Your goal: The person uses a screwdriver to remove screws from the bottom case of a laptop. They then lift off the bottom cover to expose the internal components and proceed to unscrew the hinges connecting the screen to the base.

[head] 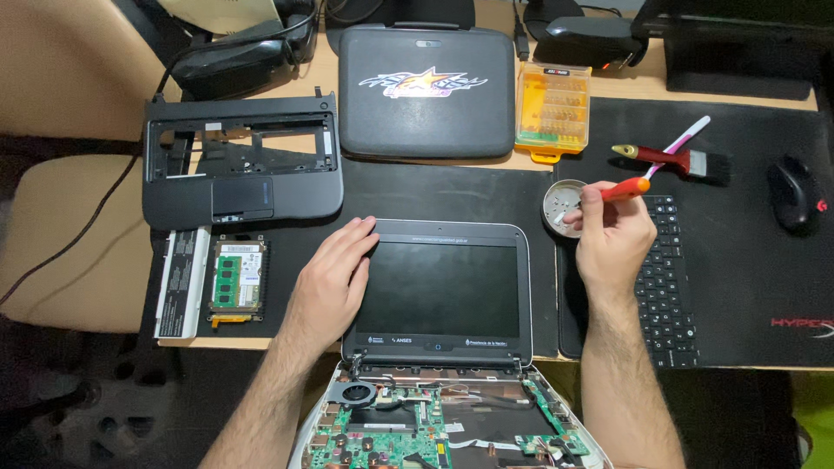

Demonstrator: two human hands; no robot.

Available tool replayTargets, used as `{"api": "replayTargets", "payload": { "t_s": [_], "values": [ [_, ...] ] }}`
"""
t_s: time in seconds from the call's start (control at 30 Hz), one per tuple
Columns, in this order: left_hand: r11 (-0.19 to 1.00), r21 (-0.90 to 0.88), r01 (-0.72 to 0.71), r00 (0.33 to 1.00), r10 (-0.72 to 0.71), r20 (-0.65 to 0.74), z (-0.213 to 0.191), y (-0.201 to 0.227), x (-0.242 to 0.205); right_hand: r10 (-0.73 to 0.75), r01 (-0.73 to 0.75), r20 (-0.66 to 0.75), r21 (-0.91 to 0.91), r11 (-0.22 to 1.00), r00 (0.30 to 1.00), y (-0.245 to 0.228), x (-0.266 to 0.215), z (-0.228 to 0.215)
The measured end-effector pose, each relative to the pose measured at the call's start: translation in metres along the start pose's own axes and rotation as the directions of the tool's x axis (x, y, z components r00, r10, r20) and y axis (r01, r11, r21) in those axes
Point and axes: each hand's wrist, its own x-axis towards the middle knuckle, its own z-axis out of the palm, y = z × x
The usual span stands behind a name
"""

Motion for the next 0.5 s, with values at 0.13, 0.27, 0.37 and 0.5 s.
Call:
{"api": "replayTargets", "payload": {
  "t_s": [0.13, 0.27, 0.37, 0.5],
  "values": [
    [1.000, -0.006, 0.012, 1.000, -0.012, -0.020, 0.003, -0.006, -0.006, -0.041, 0.039, 0.050, 0.037, 0.999, 0.998, 0.000, -0.004, 0.004],
    [0.999, 0.029, 0.027, 0.999, -0.025, -0.039, -0.003, -0.005, -0.017, -0.001, -0.012, 0.100, 0.127, 0.992, 0.995, -0.014, -0.009, 0.011],
    [0.998, 0.051, 0.023, 0.999, -0.022, -0.024, -0.008, -0.007, -0.033, 0.032, -0.060, 0.147, 0.194, 0.979, 0.989, -0.016, -0.010, 0.014],
    [0.998, 0.048, 0.029, 1.000, -0.029, -0.003, -0.021, -0.007, -0.055, 0.108, -0.232, 0.350, 0.334, 0.913, 0.930, -0.035, -0.010, 0.024]
  ]
}}
